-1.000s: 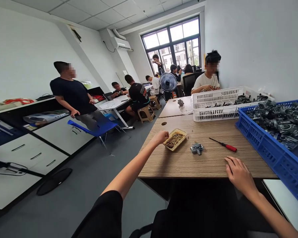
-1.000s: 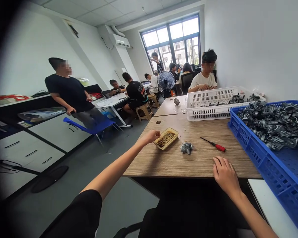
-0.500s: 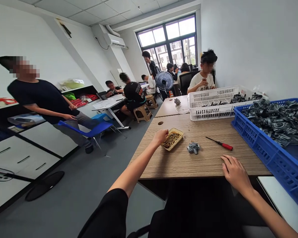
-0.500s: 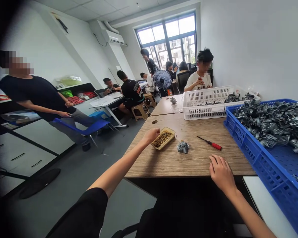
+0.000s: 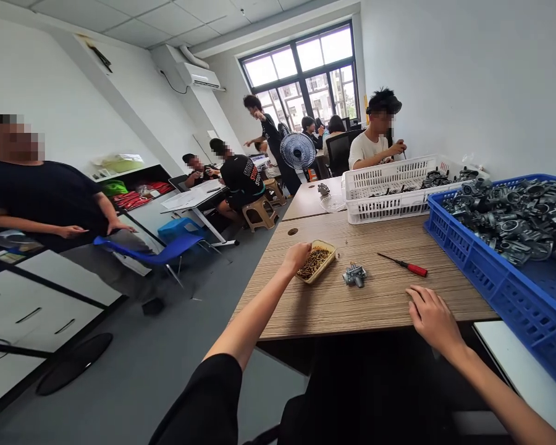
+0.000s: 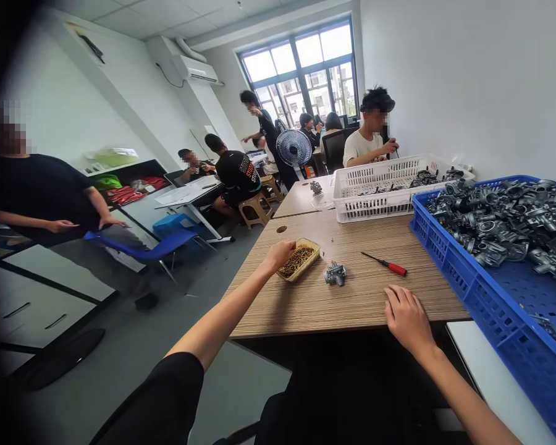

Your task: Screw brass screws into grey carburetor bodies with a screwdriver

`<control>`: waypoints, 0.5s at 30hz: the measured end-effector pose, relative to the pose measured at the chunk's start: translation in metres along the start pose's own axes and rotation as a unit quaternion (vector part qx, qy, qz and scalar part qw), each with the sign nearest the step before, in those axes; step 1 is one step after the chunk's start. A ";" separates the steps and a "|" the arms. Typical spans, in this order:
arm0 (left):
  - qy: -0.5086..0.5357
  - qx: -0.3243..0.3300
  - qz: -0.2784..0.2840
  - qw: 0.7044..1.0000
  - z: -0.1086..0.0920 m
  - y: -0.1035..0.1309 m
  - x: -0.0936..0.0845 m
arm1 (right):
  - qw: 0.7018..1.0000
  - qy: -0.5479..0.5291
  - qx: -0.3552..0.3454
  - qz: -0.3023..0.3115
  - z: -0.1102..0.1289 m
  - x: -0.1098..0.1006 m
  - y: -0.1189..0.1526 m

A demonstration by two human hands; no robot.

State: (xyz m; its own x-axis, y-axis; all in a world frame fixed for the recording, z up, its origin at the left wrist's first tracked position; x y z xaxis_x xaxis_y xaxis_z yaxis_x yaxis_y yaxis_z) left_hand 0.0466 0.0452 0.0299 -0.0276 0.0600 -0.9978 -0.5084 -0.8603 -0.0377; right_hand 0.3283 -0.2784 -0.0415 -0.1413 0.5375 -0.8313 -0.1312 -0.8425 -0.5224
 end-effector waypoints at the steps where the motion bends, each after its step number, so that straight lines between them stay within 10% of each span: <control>1: 0.001 0.000 0.001 1.000 0.000 -0.001 0.001 | 1.000 -0.002 0.001 0.000 0.000 0.000 0.000; 15: 0.048 -0.022 -0.009 0.999 0.007 -0.003 0.008 | 1.000 0.003 0.003 0.001 -0.002 0.002 0.001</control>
State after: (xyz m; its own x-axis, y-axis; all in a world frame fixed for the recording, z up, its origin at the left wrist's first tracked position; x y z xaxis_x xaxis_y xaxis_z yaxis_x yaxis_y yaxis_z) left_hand 0.0422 0.0516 0.0220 0.0662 0.0290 -0.9974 -0.4690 -0.8814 -0.0568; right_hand 0.3296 -0.2784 -0.0446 -0.1347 0.5357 -0.8336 -0.1377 -0.8432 -0.5197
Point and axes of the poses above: each hand's wrist, its own y-axis away from the middle knuckle, its own x-axis out of the palm, z = x × y, the point moved 4 cm from there along -y, towards the middle knuckle, and after that the axes turned 1 degree about -y, right-handed, at the moved point
